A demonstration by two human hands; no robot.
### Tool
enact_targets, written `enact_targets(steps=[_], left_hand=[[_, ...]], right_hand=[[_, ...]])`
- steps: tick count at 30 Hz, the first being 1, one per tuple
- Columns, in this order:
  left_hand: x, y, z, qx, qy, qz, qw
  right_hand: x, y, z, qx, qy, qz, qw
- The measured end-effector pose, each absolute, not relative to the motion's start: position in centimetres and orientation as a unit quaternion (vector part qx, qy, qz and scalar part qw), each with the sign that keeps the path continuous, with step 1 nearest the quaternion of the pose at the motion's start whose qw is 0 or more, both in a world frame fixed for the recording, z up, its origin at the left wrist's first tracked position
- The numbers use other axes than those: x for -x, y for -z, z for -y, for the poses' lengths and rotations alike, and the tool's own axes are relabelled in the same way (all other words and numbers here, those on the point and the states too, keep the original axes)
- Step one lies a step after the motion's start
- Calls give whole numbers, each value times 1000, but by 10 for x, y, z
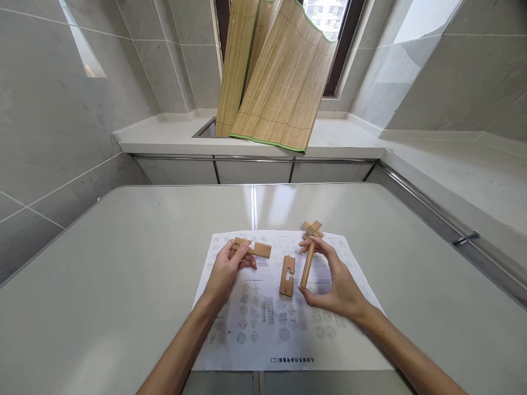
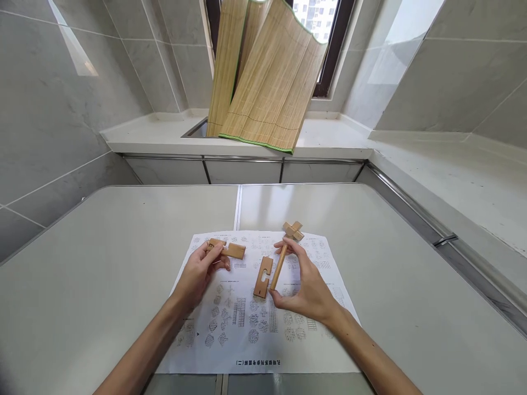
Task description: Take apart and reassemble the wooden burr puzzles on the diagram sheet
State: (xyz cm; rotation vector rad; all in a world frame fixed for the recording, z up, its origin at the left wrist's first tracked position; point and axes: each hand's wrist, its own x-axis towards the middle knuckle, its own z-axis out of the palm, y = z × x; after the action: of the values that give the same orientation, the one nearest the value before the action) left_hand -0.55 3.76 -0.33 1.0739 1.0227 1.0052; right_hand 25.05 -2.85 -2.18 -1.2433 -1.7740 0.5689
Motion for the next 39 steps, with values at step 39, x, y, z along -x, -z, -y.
enact_targets(steps=[39], left_hand=[[-10, 22, -17, -901, -215, -288, 241]], right_hand=[[-253, 36, 21, 463, -302, 792, 262]])
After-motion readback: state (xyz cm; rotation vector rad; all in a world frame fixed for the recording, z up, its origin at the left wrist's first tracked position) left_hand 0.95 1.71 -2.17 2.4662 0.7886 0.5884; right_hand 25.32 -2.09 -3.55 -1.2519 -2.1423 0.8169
